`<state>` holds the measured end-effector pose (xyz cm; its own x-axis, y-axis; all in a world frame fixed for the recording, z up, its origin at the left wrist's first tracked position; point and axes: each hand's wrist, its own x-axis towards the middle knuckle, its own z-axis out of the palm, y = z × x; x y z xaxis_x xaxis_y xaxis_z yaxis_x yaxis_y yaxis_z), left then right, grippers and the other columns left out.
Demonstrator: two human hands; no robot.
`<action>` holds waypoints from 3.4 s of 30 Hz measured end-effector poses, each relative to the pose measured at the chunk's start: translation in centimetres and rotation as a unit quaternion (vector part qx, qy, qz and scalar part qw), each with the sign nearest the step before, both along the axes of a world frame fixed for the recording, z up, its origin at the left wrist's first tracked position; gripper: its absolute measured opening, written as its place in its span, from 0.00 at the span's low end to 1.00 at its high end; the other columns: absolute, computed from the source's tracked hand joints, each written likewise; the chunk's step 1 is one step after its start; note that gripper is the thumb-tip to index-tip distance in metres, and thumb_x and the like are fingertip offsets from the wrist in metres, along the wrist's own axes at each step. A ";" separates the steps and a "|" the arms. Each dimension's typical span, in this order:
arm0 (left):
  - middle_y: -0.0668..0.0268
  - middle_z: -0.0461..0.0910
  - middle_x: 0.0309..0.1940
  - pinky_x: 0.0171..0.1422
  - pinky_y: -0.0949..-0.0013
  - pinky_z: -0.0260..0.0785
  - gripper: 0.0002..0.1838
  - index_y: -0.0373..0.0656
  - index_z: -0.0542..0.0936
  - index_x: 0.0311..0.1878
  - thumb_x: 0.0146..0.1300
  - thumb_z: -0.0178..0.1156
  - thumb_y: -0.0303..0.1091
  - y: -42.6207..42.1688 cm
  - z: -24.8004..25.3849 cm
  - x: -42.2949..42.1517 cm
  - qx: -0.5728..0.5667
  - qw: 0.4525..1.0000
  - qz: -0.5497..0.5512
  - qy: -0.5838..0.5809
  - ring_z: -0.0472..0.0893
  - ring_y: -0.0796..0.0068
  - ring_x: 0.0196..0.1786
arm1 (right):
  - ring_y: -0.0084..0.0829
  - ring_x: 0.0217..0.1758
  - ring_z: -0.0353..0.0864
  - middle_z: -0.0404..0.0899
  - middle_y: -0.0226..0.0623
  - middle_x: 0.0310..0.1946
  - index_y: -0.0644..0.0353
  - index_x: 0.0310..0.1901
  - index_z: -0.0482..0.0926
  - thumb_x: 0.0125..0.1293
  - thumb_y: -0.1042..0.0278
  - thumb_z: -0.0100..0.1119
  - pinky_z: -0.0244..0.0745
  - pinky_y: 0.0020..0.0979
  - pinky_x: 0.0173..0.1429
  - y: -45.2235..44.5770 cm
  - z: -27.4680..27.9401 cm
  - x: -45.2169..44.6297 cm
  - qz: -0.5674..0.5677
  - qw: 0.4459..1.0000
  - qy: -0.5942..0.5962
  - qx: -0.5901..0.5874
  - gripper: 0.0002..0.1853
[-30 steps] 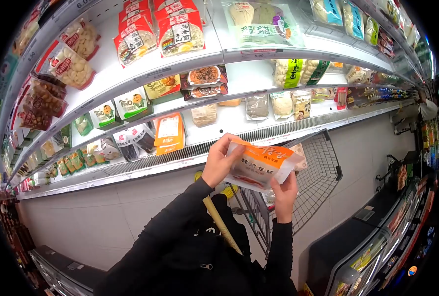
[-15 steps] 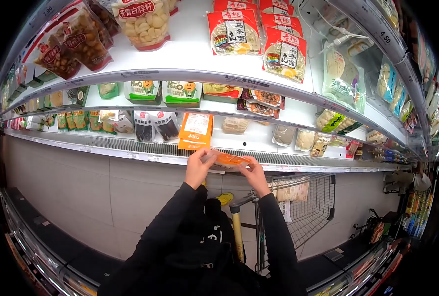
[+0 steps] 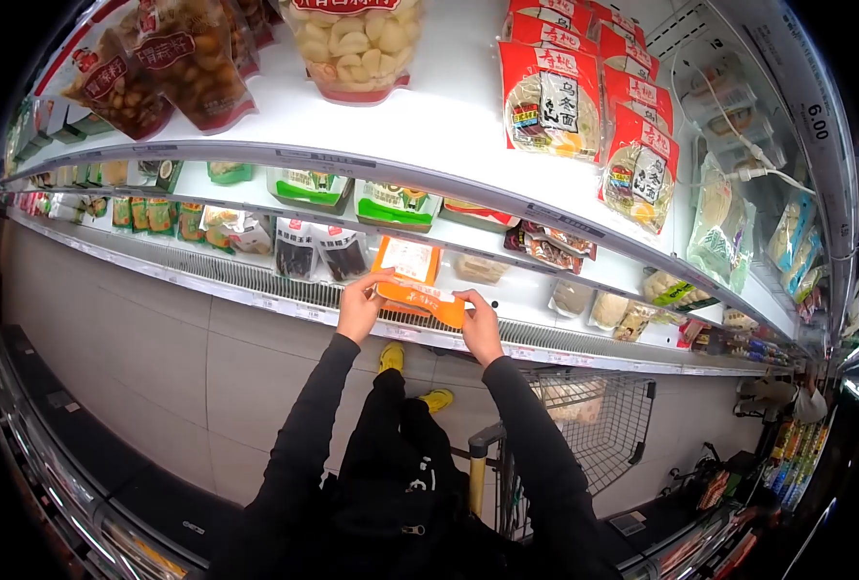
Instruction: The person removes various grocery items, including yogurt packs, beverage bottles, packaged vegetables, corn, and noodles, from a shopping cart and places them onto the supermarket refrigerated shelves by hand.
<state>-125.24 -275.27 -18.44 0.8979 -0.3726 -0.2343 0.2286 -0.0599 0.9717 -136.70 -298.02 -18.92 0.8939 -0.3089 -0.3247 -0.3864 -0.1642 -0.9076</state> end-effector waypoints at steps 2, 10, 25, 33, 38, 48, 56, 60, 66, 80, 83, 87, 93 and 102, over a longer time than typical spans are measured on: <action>0.54 0.76 0.68 0.71 0.67 0.68 0.13 0.38 0.88 0.47 0.66 0.57 0.16 1.1 -2.0 1.3 -0.020 0.999 -0.010 -0.043 0.76 0.65 0.70 | 0.29 0.46 0.86 0.82 0.41 0.58 0.63 0.58 0.78 0.73 0.76 0.58 0.81 0.30 0.51 0.5 -0.2 0.9 -0.008 0.999 0.013 0.034 0.14; 0.50 0.82 0.60 0.63 0.68 0.74 0.18 0.36 0.83 0.59 0.65 0.65 0.24 3.3 -10.6 0.4 0.107 0.989 -0.042 0.092 0.83 0.65 0.60 | 0.36 0.51 0.88 0.83 0.44 0.57 0.62 0.62 0.79 0.71 0.68 0.62 0.80 0.33 0.54 0.4 -2.1 -2.3 0.091 0.990 0.094 0.051 0.20; 0.54 0.83 0.59 0.67 0.66 0.73 0.23 0.35 0.80 0.63 0.65 0.67 0.30 -6.9 -9.5 -5.4 0.151 0.960 -0.222 0.078 0.81 0.66 0.64 | 0.23 0.34 0.84 0.86 0.34 0.33 0.65 0.51 0.84 0.74 0.74 0.57 0.79 0.26 0.39 -4.0 7.8 -21.4 -0.276 0.957 -0.048 -0.068 0.09; 0.57 0.85 0.56 0.67 0.67 0.73 0.18 0.37 0.81 0.62 0.72 0.63 0.32 -21.5 3.2 -14.9 0.038 0.907 -0.417 0.055 0.83 0.69 0.60 | 0.18 0.26 0.74 0.78 0.29 0.23 0.62 0.48 0.86 0.74 0.71 0.60 0.69 0.27 0.31 -3.5 1.5 -41.0 -0.497 0.859 0.040 -0.116 0.08; 0.59 0.84 0.57 0.69 0.68 0.71 0.19 0.37 0.79 0.63 0.73 0.63 0.33 -27.8 7.4 -22.8 0.011 0.845 -0.532 0.061 0.81 0.71 0.61 | 0.18 0.26 0.74 0.78 0.29 0.24 0.62 0.49 0.85 0.74 0.70 0.59 0.69 0.27 0.32 0.0 -4.3 -49.0 -0.584 0.808 0.038 -0.072 0.09; 0.57 0.86 0.54 0.63 0.66 0.74 0.22 0.38 0.78 0.65 0.72 0.65 0.38 -32.8 -0.8 -35.4 0.134 0.692 -0.708 0.044 0.84 0.68 0.58 | 0.20 0.26 0.77 0.81 0.31 0.28 0.64 0.49 0.83 0.74 0.71 0.57 0.73 0.24 0.31 2.2 -9.0 -52.6 -0.622 0.761 0.041 0.179 0.09; 0.56 0.87 0.50 0.56 0.65 0.77 0.25 0.39 0.78 0.64 0.68 0.68 0.40 -34.5 -8.7 -37.7 0.260 0.658 -0.706 -0.022 0.86 0.66 0.52 | 0.20 0.28 0.80 0.82 0.33 0.29 0.66 0.50 0.83 0.74 0.70 0.57 0.74 0.24 0.33 -0.8 -13.1 -51.8 -0.621 0.760 -0.007 0.194 0.10; 0.53 0.87 0.48 0.57 0.65 0.77 0.26 0.39 0.78 0.63 0.65 0.69 0.42 -33.9 -13.0 -38.6 0.292 0.648 -0.702 -0.051 0.87 0.64 0.51 | 0.21 0.29 0.80 0.83 0.34 0.31 0.66 0.50 0.83 0.73 0.70 0.58 0.75 0.23 0.35 -0.8 -16.2 -52.0 -0.607 0.764 -0.003 0.217 0.10; 0.50 0.85 0.52 0.58 0.61 0.77 0.34 0.40 0.73 0.67 0.62 0.71 0.45 -32.9 -18.9 -38.8 0.386 0.590 -0.697 -0.133 0.86 0.58 0.54 | 0.24 0.33 0.84 0.86 0.37 0.34 0.67 0.53 0.80 0.72 0.69 0.59 0.78 0.27 0.40 -2.0 -20.8 -51.8 -0.606 0.753 0.041 0.251 0.13; 0.38 0.65 0.70 0.76 0.55 0.63 0.49 0.28 0.55 0.77 0.60 0.70 0.40 -42.0 -26.5 -41.7 0.281 0.665 -0.655 -0.226 0.69 0.43 0.72 | 0.38 0.68 0.74 0.69 0.51 0.69 0.63 0.73 0.59 0.70 0.64 0.64 0.73 0.36 0.63 -13.8 -28.3 -50.7 -0.645 0.721 -0.004 0.254 0.35; 0.36 0.59 0.75 0.81 0.57 0.57 0.53 0.27 0.50 0.79 0.60 0.70 0.40 -42.6 -28.7 -41.9 0.309 0.662 -0.642 -0.233 0.62 0.43 0.78 | 0.44 0.77 0.64 0.59 0.56 0.75 0.66 0.75 0.55 0.69 0.65 0.65 0.64 0.39 0.74 -15.8 -29.0 -50.4 -0.657 0.708 -0.012 0.258 0.39; 0.35 0.58 0.75 0.81 0.58 0.55 0.55 0.25 0.49 0.79 0.59 0.72 0.43 -42.9 -31.9 -41.3 0.247 0.733 -0.624 -0.109 0.62 0.44 0.78 | 0.40 0.80 0.57 0.55 0.50 0.79 0.64 0.77 0.53 0.71 0.59 0.63 0.55 0.45 0.78 -16.4 -30.5 -49.4 -0.674 0.669 -0.069 0.304 0.41; 0.39 0.62 0.72 0.74 0.60 0.65 0.57 0.23 0.51 0.78 0.57 0.75 0.43 -43.6 -30.8 -39.9 0.307 0.734 -0.601 -0.076 0.69 0.52 0.73 | 0.40 0.73 0.67 0.63 0.55 0.72 0.74 0.75 0.54 0.69 0.65 0.68 0.63 0.36 0.75 -17.1 -29.4 -49.1 -0.707 0.631 -0.079 0.309 0.41; 0.51 0.84 0.46 0.48 0.67 0.78 0.30 0.25 0.74 0.58 0.59 0.73 0.35 -41.6 -27.6 -40.7 0.236 0.772 -0.580 -0.111 0.85 0.67 0.43 | 0.32 0.60 0.78 0.78 0.45 0.59 0.69 0.69 0.64 0.69 0.63 0.70 0.73 0.31 0.62 -14.9 -27.9 -50.2 -0.633 0.673 -0.069 0.375 0.34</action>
<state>-165.99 -316.85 -46.04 0.0621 -0.8759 -0.4785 -0.4143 -0.4588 0.7860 -186.92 -312.94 -46.80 0.1045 -0.6474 -0.7550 0.3105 0.7424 -0.5936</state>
